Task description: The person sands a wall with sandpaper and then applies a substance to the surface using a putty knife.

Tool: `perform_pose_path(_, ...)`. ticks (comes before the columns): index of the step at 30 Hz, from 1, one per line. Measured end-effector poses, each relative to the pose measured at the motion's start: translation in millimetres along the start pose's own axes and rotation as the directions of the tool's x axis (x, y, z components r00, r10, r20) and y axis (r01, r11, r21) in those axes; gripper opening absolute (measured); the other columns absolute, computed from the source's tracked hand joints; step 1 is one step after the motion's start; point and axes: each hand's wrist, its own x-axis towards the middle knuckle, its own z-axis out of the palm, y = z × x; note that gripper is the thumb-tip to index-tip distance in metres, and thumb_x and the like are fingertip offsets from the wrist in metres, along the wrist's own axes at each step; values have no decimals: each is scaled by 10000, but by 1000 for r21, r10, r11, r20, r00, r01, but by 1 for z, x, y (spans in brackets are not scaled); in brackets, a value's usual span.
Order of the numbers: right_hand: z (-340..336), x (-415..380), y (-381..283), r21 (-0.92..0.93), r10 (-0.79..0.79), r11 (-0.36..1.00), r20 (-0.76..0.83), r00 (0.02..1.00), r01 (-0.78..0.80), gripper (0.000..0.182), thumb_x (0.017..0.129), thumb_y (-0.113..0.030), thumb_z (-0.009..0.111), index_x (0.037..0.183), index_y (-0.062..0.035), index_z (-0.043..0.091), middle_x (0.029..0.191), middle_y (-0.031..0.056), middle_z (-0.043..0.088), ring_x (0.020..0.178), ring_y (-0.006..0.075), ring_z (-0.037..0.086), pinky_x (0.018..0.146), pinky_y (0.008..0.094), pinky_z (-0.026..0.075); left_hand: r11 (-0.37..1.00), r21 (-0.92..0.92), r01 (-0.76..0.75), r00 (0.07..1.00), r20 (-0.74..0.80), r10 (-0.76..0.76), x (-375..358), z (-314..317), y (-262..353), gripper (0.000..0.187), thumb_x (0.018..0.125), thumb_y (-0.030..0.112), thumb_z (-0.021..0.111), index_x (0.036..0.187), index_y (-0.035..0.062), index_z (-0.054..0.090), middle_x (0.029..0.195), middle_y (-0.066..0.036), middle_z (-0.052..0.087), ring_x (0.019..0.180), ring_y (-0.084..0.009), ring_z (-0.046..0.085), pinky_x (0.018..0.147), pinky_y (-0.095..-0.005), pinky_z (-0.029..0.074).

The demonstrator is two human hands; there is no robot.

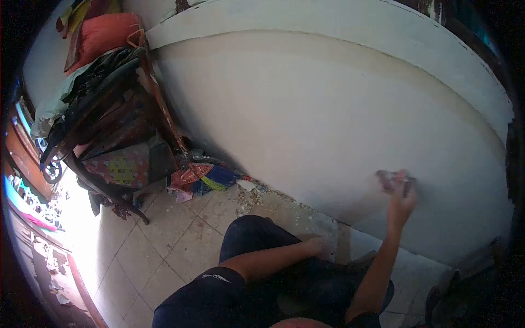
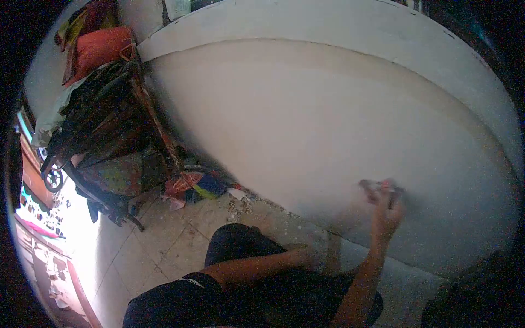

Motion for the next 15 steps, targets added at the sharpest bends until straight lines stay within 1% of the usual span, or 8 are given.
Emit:
perform_pose_path(1,-9,2,-20,188,4,982,-128,992,21,426,1051,-368,594,1073,39,718,952,140,742,811,227,715,811,370,540,1000,-4,2,1000,2,-2,8,7,-1,429,899,348,624,1181,42,728,1231,-194,711,1144,-384,673,969,-492,530)
perform_pose_path(5,-23,10,-36,355,101,935,-210,972,-20,409,1056,-344,592,1069,46,715,962,146,743,808,230,715,784,375,546,998,-43,44,999,-24,-45,28,20,-9,370,912,306,602,1157,63,734,1227,-189,713,1120,-382,685,950,-486,542)
perform_pose_path(7,-12,6,-4,140,-93,984,-126,988,111,473,1055,-406,609,1053,51,727,907,103,738,766,157,690,741,294,538,998,-32,47,999,7,-47,42,35,-16,364,912,299,601,1160,67,731,1225,-187,714,1109,-381,690,941,-488,546)
perform_pose_path(8,-8,4,-2,138,-90,985,-128,988,108,473,1055,-406,609,1053,51,727,907,103,738,766,157,690,741,294,538,999,-15,30,998,-57,-31,53,55,-25,361,908,298,605,1150,62,731,1201,-187,721,1092,-384,695,930,-492,549)
perform_pose_path(9,-2,2,-3,98,-38,995,37,999,34,457,1057,-394,607,1065,45,730,930,107,742,779,162,693,753,297,539,1000,3,16,993,-121,-15,60,67,-29,358,904,298,609,1139,58,731,1178,-187,728,1075,-386,700,920,-496,552)
perform_pose_path(11,-2,-1,-5,48,30,998,198,980,-40,442,1059,-382,604,1077,39,734,952,111,746,792,167,697,765,299,540,980,-198,3,996,-92,-22,-13,0,-2,358,899,299,616,1137,56,730,1172,-193,727,1076,-387,699,917,-497,554)
perform_pose_path(12,-5,0,-10,26,45,999,66,997,-47,492,1050,-431,594,1033,41,730,941,121,748,823,194,698,797,333,533,955,-295,1,997,-77,-25,-54,-38,15,358,897,299,620,1136,56,730,1169,-196,727,1076,-387,699,916,-497,554)
perform_pose_path(15,-18,2,-48,132,123,986,-189,974,-99,537,1046,-474,580,991,39,729,930,128,751,862,218,696,834,368,524,962,-258,-87,973,-229,26,-31,-1,-5,365,899,310,624,1140,59,735,1172,-204,723,1076,-383,699,916,-497,555)
